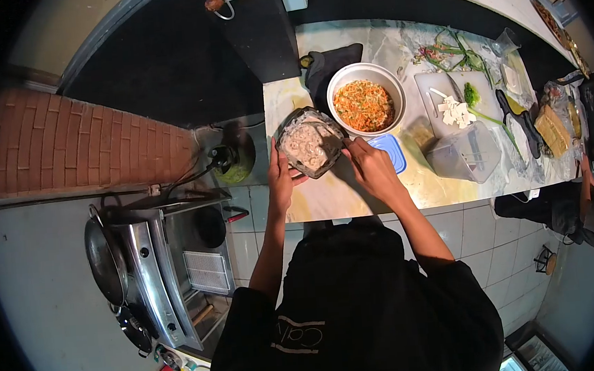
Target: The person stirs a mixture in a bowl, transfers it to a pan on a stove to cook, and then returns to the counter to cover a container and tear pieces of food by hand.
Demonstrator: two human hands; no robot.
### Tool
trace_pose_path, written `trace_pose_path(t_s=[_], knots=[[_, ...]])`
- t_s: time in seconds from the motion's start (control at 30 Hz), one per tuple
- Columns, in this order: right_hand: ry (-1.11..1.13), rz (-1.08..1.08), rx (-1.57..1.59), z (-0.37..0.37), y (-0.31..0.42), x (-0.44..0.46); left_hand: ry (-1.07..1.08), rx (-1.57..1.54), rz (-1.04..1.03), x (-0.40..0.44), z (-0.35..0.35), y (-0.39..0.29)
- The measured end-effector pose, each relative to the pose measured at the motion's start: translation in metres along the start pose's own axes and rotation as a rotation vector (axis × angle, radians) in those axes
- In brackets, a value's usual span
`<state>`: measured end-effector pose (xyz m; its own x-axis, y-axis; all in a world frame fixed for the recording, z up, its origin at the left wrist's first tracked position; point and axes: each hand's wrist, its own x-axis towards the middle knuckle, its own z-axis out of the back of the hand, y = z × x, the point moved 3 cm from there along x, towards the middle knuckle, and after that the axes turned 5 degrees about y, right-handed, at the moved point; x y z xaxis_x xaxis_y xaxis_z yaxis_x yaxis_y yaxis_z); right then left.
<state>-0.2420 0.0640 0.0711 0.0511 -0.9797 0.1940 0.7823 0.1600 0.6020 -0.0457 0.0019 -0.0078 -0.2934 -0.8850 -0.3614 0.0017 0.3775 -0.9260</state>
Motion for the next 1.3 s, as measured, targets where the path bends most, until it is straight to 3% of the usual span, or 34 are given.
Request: trace_pose_path(t_s=[0.5,0.8,0.9,0.97,1.07,1.3], knots=[[0.04,-0.031,0.078,-0.016,-0.007,0.004,0.032,-0.025,-0.004,0.005,0.002,-0.006],[-0.022,-0.278,0.341,-0.039,-0.021,-0.009,0.048,-0.018,0.007,0.013,0.005,-0.008],[-0.027,-0.319,0.476,-0.05,-0.026,-0.008,0.054,0.006,0.02,0.018,0.008,-0.01],[-0.004,-0.561,0.924,-0.054,-0.025,-0.005,0.057,0.018,0.025,0.023,0.01,-0.009],[-0.076,-0.589,1.186,-0.061,-0.028,-0.003,0.102,-0.058,-0.007,0.025,0.011,-0.011],[-0.145,-0.627,1.31,-0.052,-0.028,-0.012,0.115,-0.074,-0.015,0.029,0.013,-0.012]])
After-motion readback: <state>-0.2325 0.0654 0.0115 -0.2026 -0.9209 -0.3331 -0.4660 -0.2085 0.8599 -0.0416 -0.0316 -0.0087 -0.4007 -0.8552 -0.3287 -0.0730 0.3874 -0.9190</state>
